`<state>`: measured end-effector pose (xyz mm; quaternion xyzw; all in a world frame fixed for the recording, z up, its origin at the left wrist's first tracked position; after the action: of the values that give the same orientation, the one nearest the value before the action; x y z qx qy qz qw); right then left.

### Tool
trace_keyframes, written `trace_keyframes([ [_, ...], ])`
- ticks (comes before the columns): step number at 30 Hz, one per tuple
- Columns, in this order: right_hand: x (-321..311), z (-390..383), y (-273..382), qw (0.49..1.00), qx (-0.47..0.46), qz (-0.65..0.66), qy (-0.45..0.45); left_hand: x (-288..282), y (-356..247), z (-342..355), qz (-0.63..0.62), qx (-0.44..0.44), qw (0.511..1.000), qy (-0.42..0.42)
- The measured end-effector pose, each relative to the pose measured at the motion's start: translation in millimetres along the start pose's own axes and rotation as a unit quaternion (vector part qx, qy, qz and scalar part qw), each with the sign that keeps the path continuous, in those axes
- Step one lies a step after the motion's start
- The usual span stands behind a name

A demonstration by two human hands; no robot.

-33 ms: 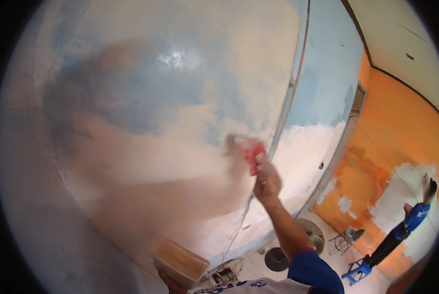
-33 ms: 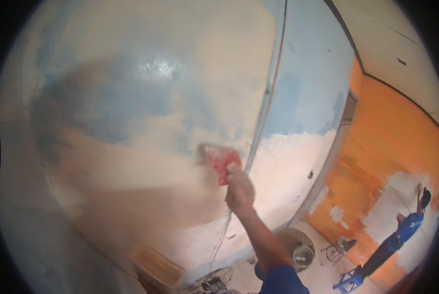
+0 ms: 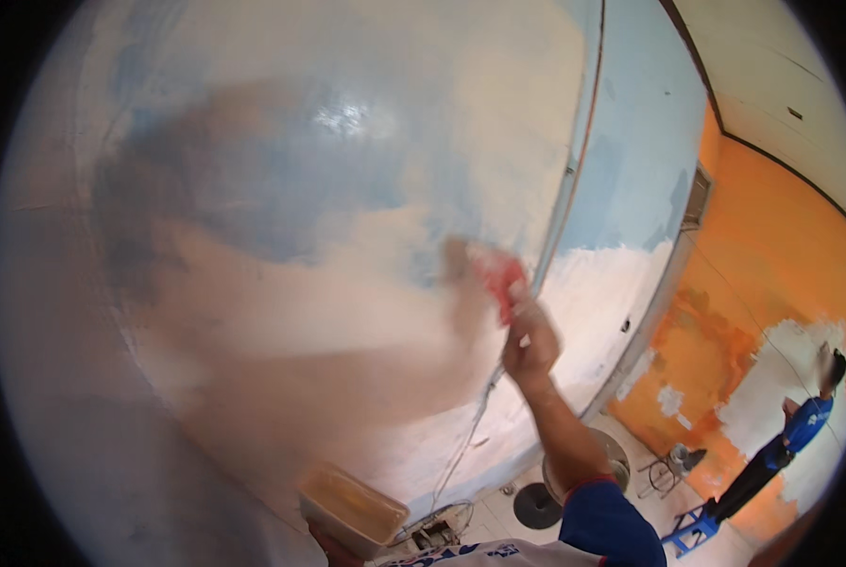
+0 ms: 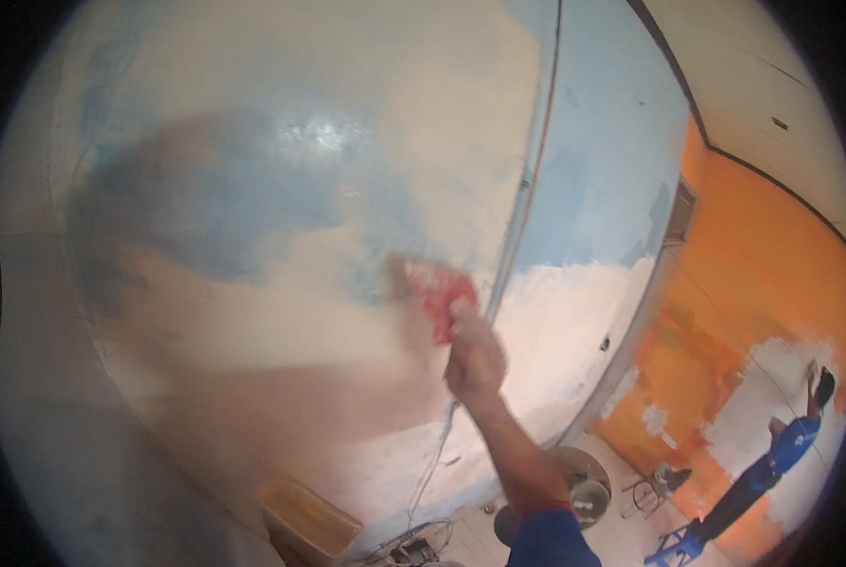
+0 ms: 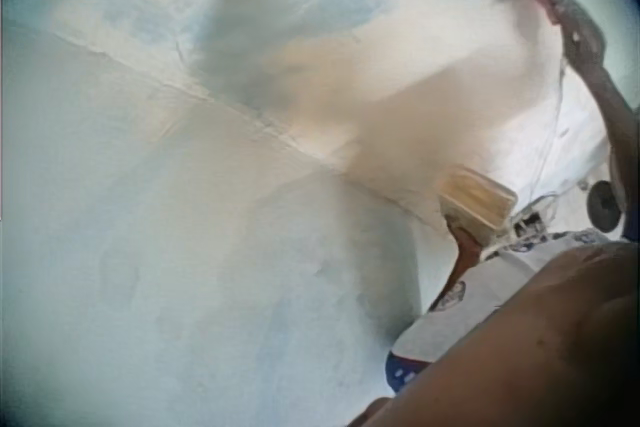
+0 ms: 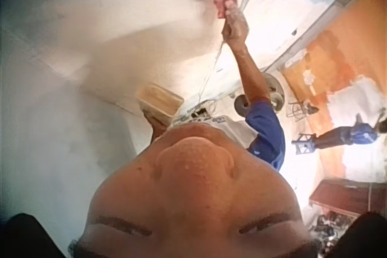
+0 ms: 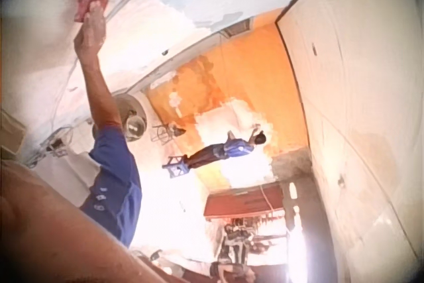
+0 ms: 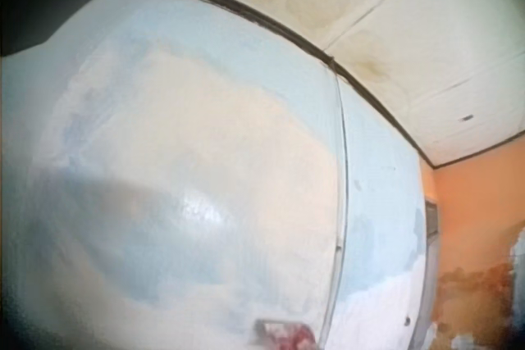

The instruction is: The person applies plaster to an interior wall using a red spreader while holding a plastic container.

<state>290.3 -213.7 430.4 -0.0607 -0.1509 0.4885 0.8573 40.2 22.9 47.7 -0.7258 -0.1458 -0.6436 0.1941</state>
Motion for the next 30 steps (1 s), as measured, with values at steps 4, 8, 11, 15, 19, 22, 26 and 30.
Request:
trace_keyframes([
  [4, 22, 176, -10, 0.993, -0.001, -0.112, -0.027, 0, 0, -3, -0.01, 0.0, 1.0, -0.007],
  [8, 76, 321, -31, 0.982, -0.06, -0.111, -0.14, 2, -8, 1, -0.015, 0.016, 1.0, -0.012],
  [11, 97, 371, -34, 0.98, -0.068, -0.149, -0.117, 2, -12, 3, -0.014, 0.02, 1.0, -0.012],
  [15, 143, 338, -47, 0.969, -0.031, -0.24, 0.047, 2, -18, 3, -0.014, 0.027, 0.999, -0.013],
  [19, 117, 138, 11, 0.953, -0.235, -0.157, 0.112, 5, -25, 2, -0.02, 0.03, 0.999, -0.007],
  [22, 63, 30, 71, 0.95, -0.245, -0.091, 0.171, 7, -14, 5, -0.026, 0.01, 1.0, -0.001],
  [26, 31, 64, 83, 0.975, -0.129, -0.063, 0.172, 6, -15, 3, -0.029, 0.013, 0.999, 0.008],
  [30, 47, 197, 53, 0.993, -0.084, -0.088, -0.004, 5, -23, -5, -0.029, 0.023, 0.999, 0.003],
])
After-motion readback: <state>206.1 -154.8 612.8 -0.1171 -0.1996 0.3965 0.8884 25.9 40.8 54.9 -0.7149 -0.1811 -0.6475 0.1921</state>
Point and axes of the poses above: each hand's wrist, its own z-axis towards the middle knuckle, its own x-axis out of the palm, y = z × x, the point moved 5 cm from there along z, towards the middle knuckle, and after that the axes turned 15 degrees about -z, right-handed, at the moved point
